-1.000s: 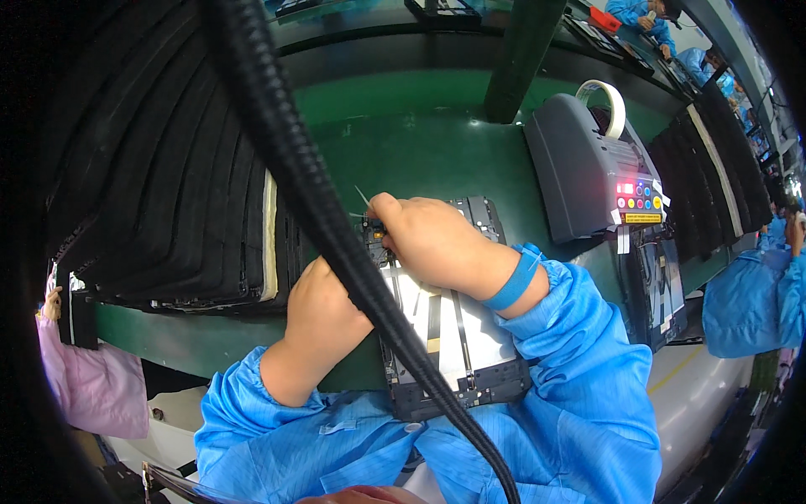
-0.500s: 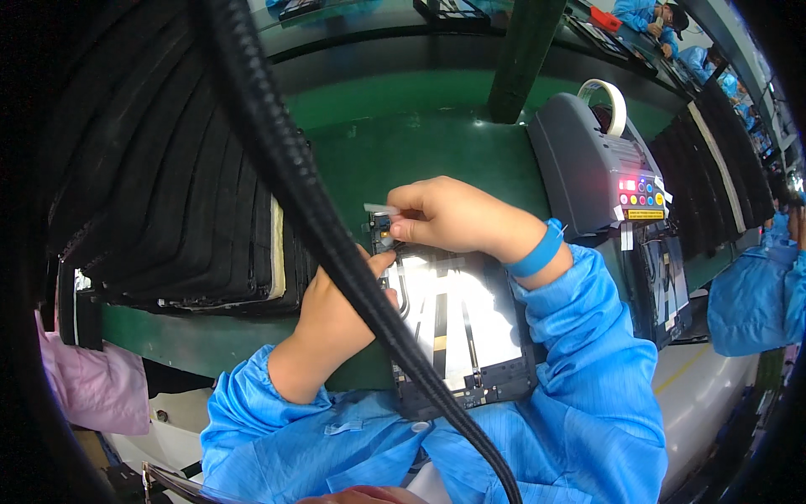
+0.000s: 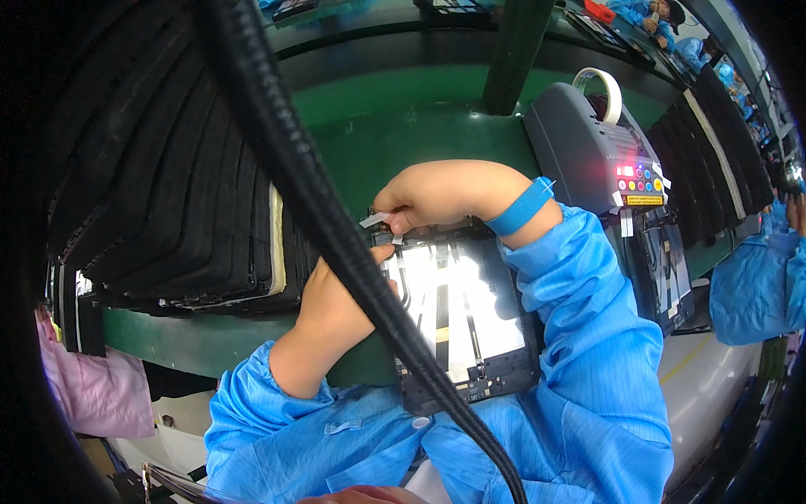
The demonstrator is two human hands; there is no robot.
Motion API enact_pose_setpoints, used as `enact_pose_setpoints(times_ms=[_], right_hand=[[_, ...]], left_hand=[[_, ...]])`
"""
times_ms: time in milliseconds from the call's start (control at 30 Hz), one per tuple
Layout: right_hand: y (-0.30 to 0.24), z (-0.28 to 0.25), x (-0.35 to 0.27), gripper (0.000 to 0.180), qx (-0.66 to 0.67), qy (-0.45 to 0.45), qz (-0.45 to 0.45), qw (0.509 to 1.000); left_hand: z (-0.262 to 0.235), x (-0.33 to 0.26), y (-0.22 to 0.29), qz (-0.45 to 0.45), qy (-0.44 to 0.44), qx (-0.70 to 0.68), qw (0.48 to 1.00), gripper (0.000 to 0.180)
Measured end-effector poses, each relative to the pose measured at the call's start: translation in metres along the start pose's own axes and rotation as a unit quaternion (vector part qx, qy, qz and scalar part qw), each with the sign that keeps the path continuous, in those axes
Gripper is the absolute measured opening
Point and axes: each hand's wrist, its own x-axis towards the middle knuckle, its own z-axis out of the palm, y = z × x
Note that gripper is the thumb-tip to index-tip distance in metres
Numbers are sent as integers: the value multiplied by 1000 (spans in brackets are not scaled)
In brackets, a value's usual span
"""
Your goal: Assembling and applying adhesive tape to electronic components on a factory production line.
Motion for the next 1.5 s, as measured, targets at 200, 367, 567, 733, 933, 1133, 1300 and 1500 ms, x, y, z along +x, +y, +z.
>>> enact_pose_setpoints(times_ms=[200, 367, 567, 733, 933, 1133, 1300, 1500], right_hand=[[-6, 5, 1, 14, -47, 0, -13, 999], [-8, 9, -1, 14, -51, 22, -14, 998], [-9, 13, -2, 15, -95, 47, -2, 994], [-4, 19, 0, 16, -119, 86, -23, 989], [-10, 28, -8, 18, -124, 139, -3, 983], [-6, 36, -10, 22, -52, 214, 13, 975], [10, 30, -17, 22, 69, 210, 11, 975], [8, 32, -10, 13, 4, 220, 33, 975]], left_hand=[[2, 1, -3, 17, 6, -13, 1000, 38], [6, 3, -5, 11, -1, -33, 999, 37], [6, 1, -5, 26, 1, -5, 1000, 37], [7, 1, -7, 37, 5, 8, 999, 37], [2, 2, -2, 40, -15, 42, 998, 39], [3, 3, -3, 75, 6, 55, 996, 39], [1, 3, 3, 56, 0, 46, 997, 36], [1, 3, 5, 31, -17, 51, 998, 36]])
